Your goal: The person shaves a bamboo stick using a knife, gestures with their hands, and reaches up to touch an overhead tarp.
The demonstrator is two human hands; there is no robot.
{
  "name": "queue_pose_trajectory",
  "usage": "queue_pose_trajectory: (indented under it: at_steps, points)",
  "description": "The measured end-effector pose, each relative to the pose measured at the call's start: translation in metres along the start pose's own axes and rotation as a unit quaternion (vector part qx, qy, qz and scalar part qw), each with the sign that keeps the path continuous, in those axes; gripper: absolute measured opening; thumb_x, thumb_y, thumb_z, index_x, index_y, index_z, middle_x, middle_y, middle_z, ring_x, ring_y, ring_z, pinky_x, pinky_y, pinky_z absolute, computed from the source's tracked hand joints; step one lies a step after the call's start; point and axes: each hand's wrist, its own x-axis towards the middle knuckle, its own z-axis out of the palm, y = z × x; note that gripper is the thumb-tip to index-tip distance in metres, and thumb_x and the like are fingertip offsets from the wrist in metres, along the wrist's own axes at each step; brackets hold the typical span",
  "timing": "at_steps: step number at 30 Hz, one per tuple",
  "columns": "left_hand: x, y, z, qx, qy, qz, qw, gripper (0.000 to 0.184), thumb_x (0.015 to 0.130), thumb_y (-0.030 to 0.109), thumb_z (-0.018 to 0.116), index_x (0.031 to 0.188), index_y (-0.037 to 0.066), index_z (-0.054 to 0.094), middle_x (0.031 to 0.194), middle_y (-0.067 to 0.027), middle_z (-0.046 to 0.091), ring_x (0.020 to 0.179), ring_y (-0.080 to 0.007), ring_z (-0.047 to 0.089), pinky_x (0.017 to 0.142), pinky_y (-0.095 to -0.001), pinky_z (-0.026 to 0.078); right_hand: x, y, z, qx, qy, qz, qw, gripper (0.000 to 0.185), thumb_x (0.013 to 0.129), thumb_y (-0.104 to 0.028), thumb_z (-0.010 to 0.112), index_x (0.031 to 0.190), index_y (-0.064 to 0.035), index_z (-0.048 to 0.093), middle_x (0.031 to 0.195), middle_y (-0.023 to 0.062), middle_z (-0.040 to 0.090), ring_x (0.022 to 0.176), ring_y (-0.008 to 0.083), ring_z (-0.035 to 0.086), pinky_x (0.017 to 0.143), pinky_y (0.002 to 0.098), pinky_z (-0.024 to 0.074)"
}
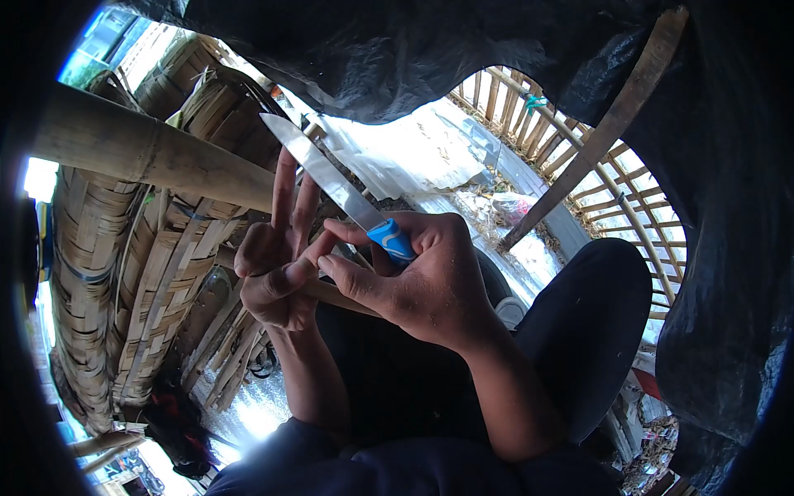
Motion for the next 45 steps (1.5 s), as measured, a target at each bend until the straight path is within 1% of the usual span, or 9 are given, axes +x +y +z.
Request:
queue_pose_trajectory:
  at_steps: [2,5,7,13,21,23,39,41,45]
  points:
    - [0.000,0.000,0.000,0.005,-0.013,0.002,1.000,0.056,0.067,-0.031,0.047,0.087,0.017,0.069,0.155,-0.0190,-0.004,0.141,-0.0441,-0.003,0.097,-0.0550,0.047,0.001,-0.003,0.006,0.015,0.060,0.000,0.998,0.021,0.075,-0.006,0.079,0.093,0.0013,0.071,0.085,0.0078,0.072,0.073,0.0036,0.063,0.062,0.0161,0.0472]
    - [0.000,-0.001,0.007,-0.008,0.029,-0.002,1.000,0.053,0.066,-0.031,0.047,0.080,0.016,0.066,0.155,-0.0191,-0.003,0.141,-0.0447,-0.003,0.097,-0.0554,0.046,0.000,-0.008,0.004,-0.010,0.050,0.018,0.999,0.022,0.075,-0.008,0.080,0.094,0.0005,0.072,0.079,0.0034,0.071,0.064,0.0001,0.057,0.057,0.0155,0.0424]
    - [-0.001,-0.001,0.009,-0.027,0.070,-0.006,0.997,0.046,0.064,-0.030,0.048,0.068,0.014,0.057,0.156,-0.0192,-0.002,0.140,-0.0452,-0.002,0.097,-0.0556,0.046,0.000,-0.005,0.001,-0.041,0.037,0.014,0.998,0.022,0.077,-0.012,0.078,0.094,0.0001,0.070,0.080,0.0024,0.070,0.066,0.0000,0.058,0.057,0.0149,0.0430]
    - [0.000,-0.003,0.008,-0.048,0.066,-0.002,0.997,0.043,0.064,-0.027,0.049,0.057,0.014,0.040,0.156,-0.0196,0.001,0.141,-0.0447,-0.001,0.098,-0.0564,0.045,0.000,-0.006,0.003,-0.074,0.033,0.021,0.997,0.022,0.079,-0.016,0.078,0.093,-0.0016,0.069,0.077,-0.0005,0.067,0.064,-0.0014,0.055,0.054,0.0142,0.0407]
    - [0.000,-0.003,0.010,-0.028,0.083,-0.011,0.996,0.042,0.063,-0.027,0.051,0.056,0.013,0.040,0.156,-0.0200,0.002,0.141,-0.0444,0.000,0.099,-0.0550,0.045,0.000,-0.007,0.003,-0.074,0.033,0.014,0.997,0.021,0.080,-0.017,0.077,0.093,-0.0020,0.069,0.079,0.0004,0.068,0.066,-0.0003,0.057,0.055,0.0147,0.0420]
    - [0.000,-0.003,0.010,-0.023,0.081,-0.010,0.996,0.041,0.063,-0.027,0.051,0.056,0.013,0.040,0.156,-0.0203,0.002,0.141,-0.0444,0.000,0.099,-0.0544,0.045,0.000,-0.007,0.007,-0.051,0.069,0.020,0.996,0.025,0.076,-0.011,0.079,0.098,-0.0023,0.073,0.061,-0.0078,0.059,0.053,-0.0027,0.042,0.051,0.0166,0.0312]
    - [0.001,-0.004,0.012,-0.032,0.061,-0.003,0.998,0.039,0.067,-0.027,0.044,0.060,0.010,0.048,0.155,-0.0209,0.000,0.141,-0.0446,0.000,0.098,-0.0524,0.047,0.000,-0.005,0.003,-0.086,0.063,-0.001,0.994,0.023,0.077,-0.012,0.079,0.098,-0.0029,0.073,0.059,-0.0085,0.056,0.054,-0.0027,0.042,0.053,0.0172,0.0326]
    - [0.001,-0.005,0.011,-0.035,0.058,-0.004,0.998,0.039,0.067,-0.028,0.044,0.060,0.010,0.049,0.155,-0.0210,0.001,0.141,-0.0445,0.000,0.098,-0.0524,0.047,0.000,-0.007,0.001,-0.084,0.033,0.001,0.996,0.021,0.081,-0.017,0.076,0.095,-0.0030,0.070,0.084,0.0008,0.070,0.068,0.0013,0.060,0.058,0.0164,0.0453]
    - [0.001,-0.006,0.012,-0.051,0.053,0.003,0.997,0.041,0.067,-0.029,0.043,0.061,0.011,0.049,0.155,-0.0206,0.001,0.141,-0.0442,0.000,0.098,-0.0526,0.047,0.000,-0.009,0.000,-0.070,0.032,0.011,0.997,0.021,0.080,-0.016,0.077,0.095,-0.0026,0.070,0.083,0.0002,0.071,0.068,0.0014,0.060,0.058,0.0160,0.0450]
